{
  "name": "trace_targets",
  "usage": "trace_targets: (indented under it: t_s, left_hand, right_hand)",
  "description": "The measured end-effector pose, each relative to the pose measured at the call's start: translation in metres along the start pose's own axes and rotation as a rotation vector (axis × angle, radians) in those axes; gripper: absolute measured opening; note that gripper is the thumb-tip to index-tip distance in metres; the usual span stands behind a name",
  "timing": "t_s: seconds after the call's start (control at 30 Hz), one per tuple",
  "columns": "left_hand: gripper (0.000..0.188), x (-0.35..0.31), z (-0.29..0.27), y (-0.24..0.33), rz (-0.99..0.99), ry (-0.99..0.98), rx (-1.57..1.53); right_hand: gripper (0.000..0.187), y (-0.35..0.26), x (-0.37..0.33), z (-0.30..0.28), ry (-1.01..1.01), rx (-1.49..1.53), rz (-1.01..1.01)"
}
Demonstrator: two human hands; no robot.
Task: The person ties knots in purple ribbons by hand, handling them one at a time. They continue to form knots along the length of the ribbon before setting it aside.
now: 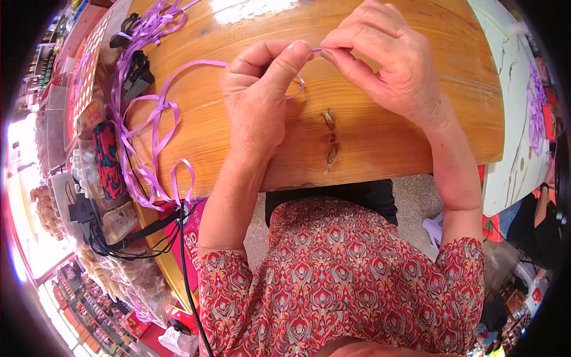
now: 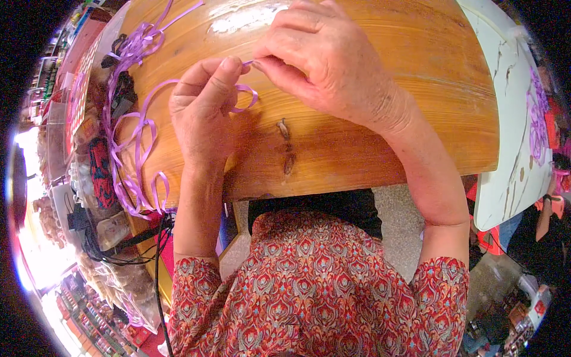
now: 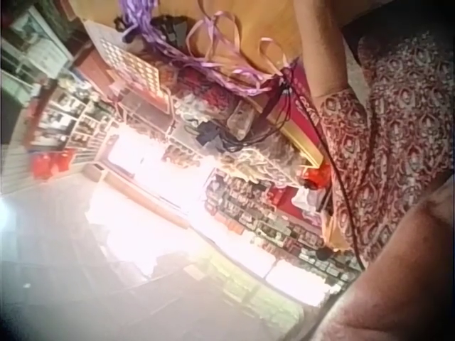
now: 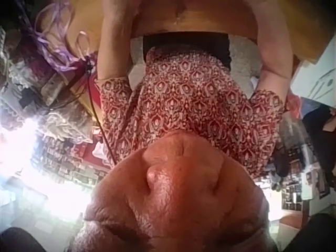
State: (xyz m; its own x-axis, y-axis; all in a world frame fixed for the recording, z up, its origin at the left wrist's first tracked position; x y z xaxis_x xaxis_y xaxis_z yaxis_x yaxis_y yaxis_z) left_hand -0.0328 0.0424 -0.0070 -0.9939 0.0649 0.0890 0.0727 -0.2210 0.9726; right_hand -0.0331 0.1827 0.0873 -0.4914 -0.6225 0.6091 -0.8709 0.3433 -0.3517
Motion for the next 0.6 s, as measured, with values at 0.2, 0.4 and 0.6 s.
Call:
trace_targets:
  t_s: [0.2,0.4,0.6]
  left_hand:
    - [0.01,0.001,-0.006,0.003,0.035,0.038,-0.049]
    - [0.009,0.0,-0.011,0.002,0.035,0.061,-0.114]
    - [0.01,0.0,-0.007,0.0,-0.022,0.029,-0.113]
  right_hand:
    - [0.011,0.022,0.003,0.008,-0.072,-0.007,0.059]
    - [0.012,0.022,0.001,-0.004,-0.072,0.179,0.184]
    - [0.014,0.02,0.001,0.003,-0.064,0.26,0.133]
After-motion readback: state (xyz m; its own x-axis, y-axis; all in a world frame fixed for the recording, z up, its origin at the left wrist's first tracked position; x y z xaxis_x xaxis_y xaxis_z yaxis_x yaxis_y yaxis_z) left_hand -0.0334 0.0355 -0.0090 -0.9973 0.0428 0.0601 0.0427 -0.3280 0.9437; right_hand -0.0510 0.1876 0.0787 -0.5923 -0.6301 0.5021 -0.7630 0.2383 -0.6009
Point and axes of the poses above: each hand's wrist, its own x-axis towards the middle knuckle, its own z-axis out of the palm, y = z × x, the point moved 8 cm from there along x, towards the middle knuckle, and after that the axes turned 11 degrees about -y, right-handed, at the moved point
